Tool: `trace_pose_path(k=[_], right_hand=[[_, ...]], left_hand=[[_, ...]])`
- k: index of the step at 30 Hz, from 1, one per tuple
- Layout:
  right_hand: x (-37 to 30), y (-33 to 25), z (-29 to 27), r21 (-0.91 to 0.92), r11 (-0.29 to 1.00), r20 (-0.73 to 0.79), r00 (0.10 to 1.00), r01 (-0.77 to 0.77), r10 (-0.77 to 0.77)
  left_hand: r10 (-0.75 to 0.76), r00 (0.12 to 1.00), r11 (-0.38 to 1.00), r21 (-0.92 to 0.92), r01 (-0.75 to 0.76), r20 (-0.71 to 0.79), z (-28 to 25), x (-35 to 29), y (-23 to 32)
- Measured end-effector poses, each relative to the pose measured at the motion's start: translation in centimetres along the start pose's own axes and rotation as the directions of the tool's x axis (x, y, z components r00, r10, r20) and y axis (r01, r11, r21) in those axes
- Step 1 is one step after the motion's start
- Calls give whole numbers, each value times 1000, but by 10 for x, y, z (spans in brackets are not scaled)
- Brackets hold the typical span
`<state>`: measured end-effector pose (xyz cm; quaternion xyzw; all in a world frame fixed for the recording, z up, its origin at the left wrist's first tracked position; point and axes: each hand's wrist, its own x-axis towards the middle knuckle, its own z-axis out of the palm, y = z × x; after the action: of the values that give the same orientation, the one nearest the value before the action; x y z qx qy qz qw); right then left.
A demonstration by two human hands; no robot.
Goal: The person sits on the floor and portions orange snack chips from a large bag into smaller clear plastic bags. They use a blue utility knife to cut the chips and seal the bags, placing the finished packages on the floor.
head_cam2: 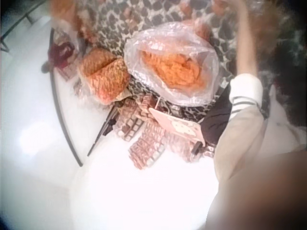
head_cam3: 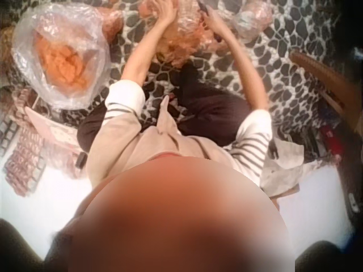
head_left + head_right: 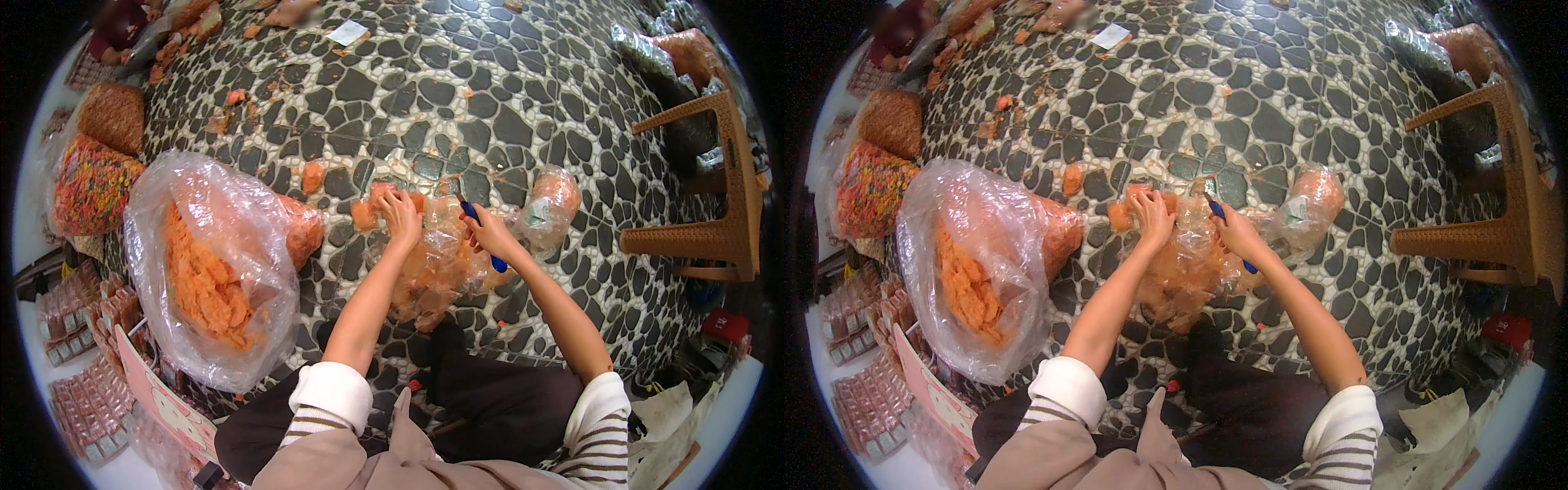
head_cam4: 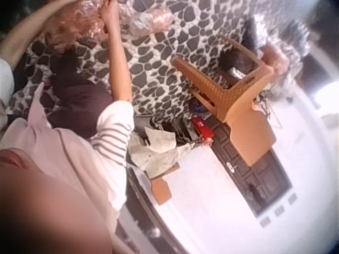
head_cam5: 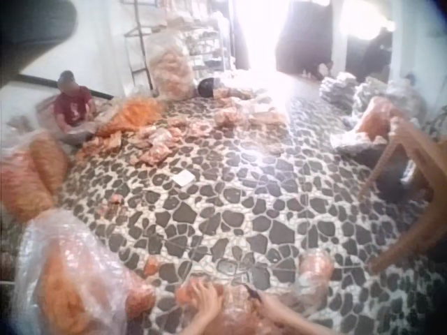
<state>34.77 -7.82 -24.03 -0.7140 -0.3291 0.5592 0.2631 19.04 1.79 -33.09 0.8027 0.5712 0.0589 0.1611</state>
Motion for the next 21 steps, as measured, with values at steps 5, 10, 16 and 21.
trace_pose_path(k=[5,10,16,21], right_hand=[[-20,-48,6,-365,899,-103,949,243,-298],[-75,-140,51,-743,552,-151,709,379,-689],[-161,-240,121,-882,235,-50,415,408,-908],[-195,-276,184,-895,111,35,315,433,-949]], left_hand=[[-71,989,905,-426,10,-128,-36,6,-19],[-205,967,430,-901,-50,-152,-156,-11,-18],[-152,808,562,-722,-403,-569,-315,-82,-46],[-233,736,491,-730,-475,-636,-373,-126,-90]])
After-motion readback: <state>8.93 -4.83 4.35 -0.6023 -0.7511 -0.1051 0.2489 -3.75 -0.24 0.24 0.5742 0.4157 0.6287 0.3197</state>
